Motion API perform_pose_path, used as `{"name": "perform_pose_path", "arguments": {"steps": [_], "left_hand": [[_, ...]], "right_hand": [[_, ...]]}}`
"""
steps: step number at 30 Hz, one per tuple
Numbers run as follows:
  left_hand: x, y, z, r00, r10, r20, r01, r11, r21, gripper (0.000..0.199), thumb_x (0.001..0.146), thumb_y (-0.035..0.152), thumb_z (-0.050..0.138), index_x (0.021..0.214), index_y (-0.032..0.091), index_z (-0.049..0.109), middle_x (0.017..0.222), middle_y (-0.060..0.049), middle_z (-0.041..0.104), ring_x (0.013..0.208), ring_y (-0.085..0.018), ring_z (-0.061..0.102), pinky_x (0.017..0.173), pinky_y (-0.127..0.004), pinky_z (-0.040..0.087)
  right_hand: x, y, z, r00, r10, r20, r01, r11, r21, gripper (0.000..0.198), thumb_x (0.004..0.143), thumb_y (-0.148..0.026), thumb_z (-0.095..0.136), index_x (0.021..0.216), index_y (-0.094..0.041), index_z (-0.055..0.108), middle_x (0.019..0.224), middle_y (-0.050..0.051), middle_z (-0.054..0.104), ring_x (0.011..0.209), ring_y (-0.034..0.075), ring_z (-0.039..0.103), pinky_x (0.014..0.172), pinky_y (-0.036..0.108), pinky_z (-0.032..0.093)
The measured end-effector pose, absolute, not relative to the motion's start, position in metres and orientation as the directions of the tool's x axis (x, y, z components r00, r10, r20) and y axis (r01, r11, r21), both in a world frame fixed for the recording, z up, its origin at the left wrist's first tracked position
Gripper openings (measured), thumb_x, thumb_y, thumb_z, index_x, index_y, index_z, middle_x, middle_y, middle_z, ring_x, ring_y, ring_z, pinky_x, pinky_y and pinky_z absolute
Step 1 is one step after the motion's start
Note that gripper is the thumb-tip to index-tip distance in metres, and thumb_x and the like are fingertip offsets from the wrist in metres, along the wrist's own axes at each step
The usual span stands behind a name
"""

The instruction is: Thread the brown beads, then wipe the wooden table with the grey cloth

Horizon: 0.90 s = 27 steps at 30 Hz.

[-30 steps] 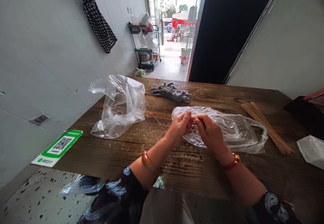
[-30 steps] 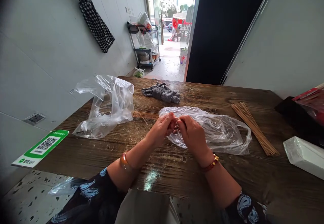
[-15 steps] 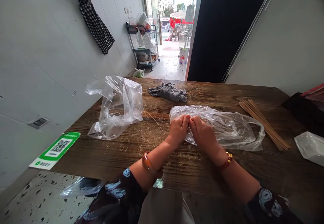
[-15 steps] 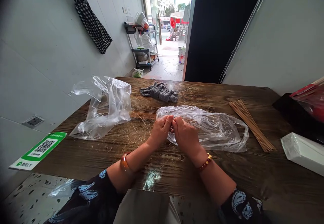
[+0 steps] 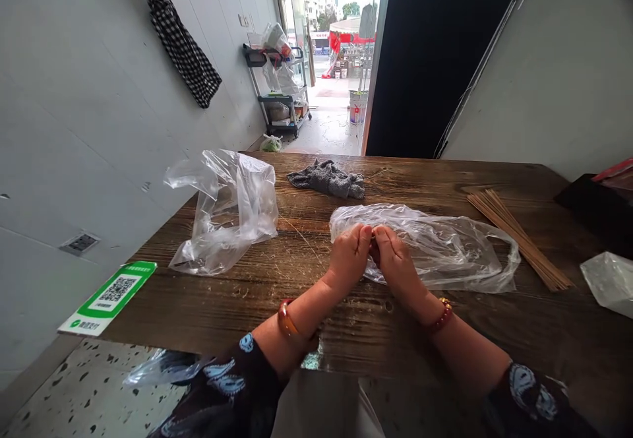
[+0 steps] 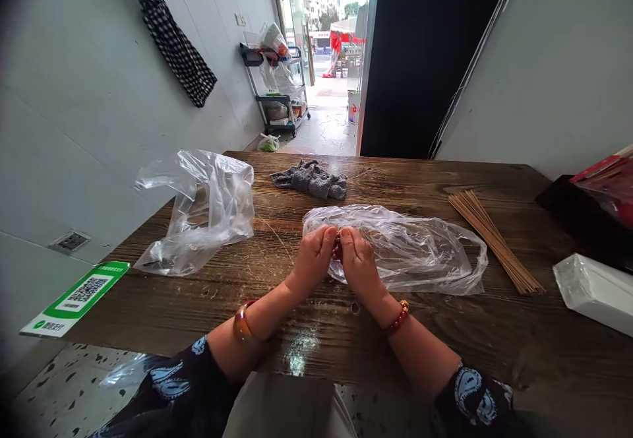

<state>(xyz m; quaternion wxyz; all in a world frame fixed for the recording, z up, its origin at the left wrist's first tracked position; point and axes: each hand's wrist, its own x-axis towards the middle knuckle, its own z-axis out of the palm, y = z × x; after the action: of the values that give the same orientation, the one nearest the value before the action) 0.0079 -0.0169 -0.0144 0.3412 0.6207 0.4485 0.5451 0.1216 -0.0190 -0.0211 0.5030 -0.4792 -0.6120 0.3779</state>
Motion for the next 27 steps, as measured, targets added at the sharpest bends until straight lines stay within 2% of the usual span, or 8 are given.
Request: {"name": "perform_pose_path", "arguments": {"steps": [5,9,12,17,22,27], "left_hand": [[0.008,-0.013,-0.015,0.103,0.956,0.274,0.059,-0.281,0.958,0.045,0.089,0.056,0.051,0.061,0.021,0.046,0.06,0.001,0.047,0.059,-0.014,0.042,0.055,-0.027,0.033],[0.006,-0.01,-0.011,0.18,0.966,0.186,-0.076,-0.175,0.982,0.045,0.083,0.06,0.057,0.063,0.02,0.049,0.057,0.003,0.048,0.054,-0.011,0.041,0.052,-0.024,0.034],[0.005,-0.01,-0.006,0.185,0.966,0.178,-0.105,-0.161,0.981,0.04,0.078,0.056,0.065,0.068,0.019,0.055,0.057,0.003,0.053,0.053,-0.011,0.045,0.053,-0.024,0.036],[0.003,-0.01,-0.005,0.182,0.965,0.186,-0.062,-0.178,0.982,0.032,0.079,0.048,0.065,0.07,0.019,0.058,0.058,0.002,0.057,0.054,-0.012,0.05,0.054,-0.024,0.039],[0.003,-0.008,-0.01,0.165,0.958,0.234,0.09,-0.251,0.964,0.02,0.084,0.035,0.058,0.073,0.019,0.06,0.061,0.001,0.058,0.057,-0.013,0.052,0.057,-0.025,0.04],[0.005,-0.007,-0.012,0.111,0.951,0.29,0.175,-0.306,0.936,0.007,0.08,0.023,0.059,0.074,0.02,0.062,0.061,0.002,0.057,0.061,-0.015,0.051,0.061,-0.027,0.039]], "right_hand": [[0.127,-0.013,-0.024,-0.019,0.982,0.189,0.136,0.19,-0.972,0.038,0.095,-0.055,0.039,0.071,-0.026,0.045,0.064,0.001,0.051,0.057,0.017,0.049,0.05,0.029,0.043],[0.131,-0.01,-0.021,-0.023,0.949,0.315,0.307,0.306,-0.901,0.043,0.096,-0.055,0.036,0.068,-0.025,0.047,0.062,0.0,0.051,0.059,0.017,0.048,0.055,0.03,0.04],[0.134,-0.011,-0.017,-0.036,0.911,0.41,0.456,0.38,-0.805,0.043,0.098,-0.052,0.032,0.067,-0.025,0.045,0.06,0.0,0.052,0.058,0.017,0.048,0.057,0.03,0.036],[0.137,-0.01,-0.015,-0.069,0.879,0.473,0.569,0.424,-0.704,0.041,0.099,-0.048,0.03,0.069,-0.025,0.044,0.061,0.001,0.055,0.058,0.017,0.05,0.058,0.031,0.034],[0.139,-0.007,-0.018,-0.096,0.862,0.497,0.65,0.432,-0.625,0.041,0.1,-0.047,0.028,0.07,-0.025,0.044,0.062,0.002,0.057,0.058,0.018,0.053,0.058,0.03,0.032],[0.14,-0.006,-0.021,-0.139,0.837,0.53,0.756,0.435,-0.489,0.042,0.102,-0.045,0.025,0.075,-0.023,0.05,0.067,0.005,0.06,0.061,0.02,0.056,0.056,0.03,0.03]]}}
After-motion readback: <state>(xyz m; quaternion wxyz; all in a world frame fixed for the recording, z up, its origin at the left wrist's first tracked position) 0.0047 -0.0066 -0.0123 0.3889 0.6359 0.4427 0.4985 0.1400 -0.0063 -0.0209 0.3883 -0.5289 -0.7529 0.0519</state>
